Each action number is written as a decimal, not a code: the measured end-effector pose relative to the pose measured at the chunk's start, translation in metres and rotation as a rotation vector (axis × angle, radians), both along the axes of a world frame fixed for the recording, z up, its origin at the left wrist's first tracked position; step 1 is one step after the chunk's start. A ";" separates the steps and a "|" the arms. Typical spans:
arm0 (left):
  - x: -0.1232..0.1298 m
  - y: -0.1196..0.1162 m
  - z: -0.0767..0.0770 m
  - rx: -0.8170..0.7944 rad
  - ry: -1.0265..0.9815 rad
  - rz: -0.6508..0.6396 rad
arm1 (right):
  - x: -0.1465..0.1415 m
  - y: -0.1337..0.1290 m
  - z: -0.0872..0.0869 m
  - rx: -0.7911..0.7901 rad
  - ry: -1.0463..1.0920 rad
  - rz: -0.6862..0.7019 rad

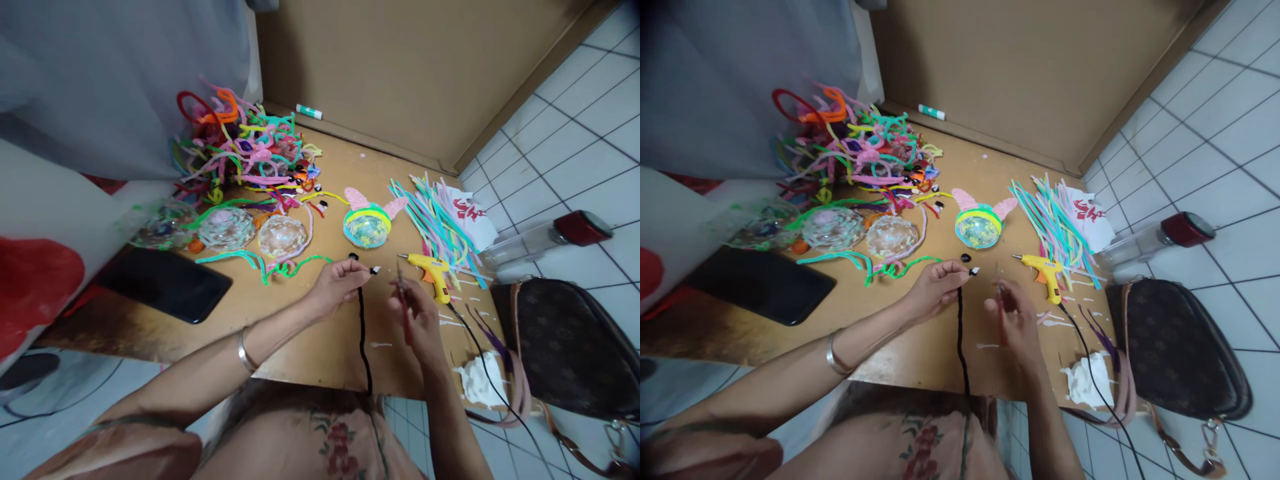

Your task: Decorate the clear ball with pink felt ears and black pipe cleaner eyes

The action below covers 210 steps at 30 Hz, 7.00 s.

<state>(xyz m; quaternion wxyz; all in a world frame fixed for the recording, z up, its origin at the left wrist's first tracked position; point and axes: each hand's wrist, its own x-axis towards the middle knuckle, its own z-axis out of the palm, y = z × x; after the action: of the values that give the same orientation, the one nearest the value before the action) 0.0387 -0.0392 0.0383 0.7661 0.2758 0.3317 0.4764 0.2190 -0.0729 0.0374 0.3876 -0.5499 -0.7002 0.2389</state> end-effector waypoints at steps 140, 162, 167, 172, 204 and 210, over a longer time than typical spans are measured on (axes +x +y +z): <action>-0.007 0.003 -0.021 0.837 1.170 -0.004 | -0.031 0.031 -0.012 0.012 0.346 -0.002; -0.001 0.004 -0.008 0.060 0.147 -0.134 | -0.030 0.035 -0.008 -0.124 0.551 -0.017; 0.000 0.010 -0.018 0.156 0.403 0.194 | -0.025 0.030 -0.009 0.332 -0.250 -0.133; -0.002 0.012 -0.022 0.182 0.401 0.232 | -0.030 0.027 -0.013 0.468 -0.589 -0.119; -0.005 0.008 -0.020 0.337 0.452 0.190 | -0.026 0.023 -0.021 0.061 -0.110 0.051; -0.007 0.006 -0.005 0.352 0.419 0.187 | -0.032 0.026 -0.014 -0.598 0.541 0.219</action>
<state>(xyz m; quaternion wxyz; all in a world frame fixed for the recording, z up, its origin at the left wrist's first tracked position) 0.0320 -0.0333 0.0331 0.5739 0.4653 0.4190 0.5278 0.1870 -0.0474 0.0239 0.3532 -0.4777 -0.5274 0.6074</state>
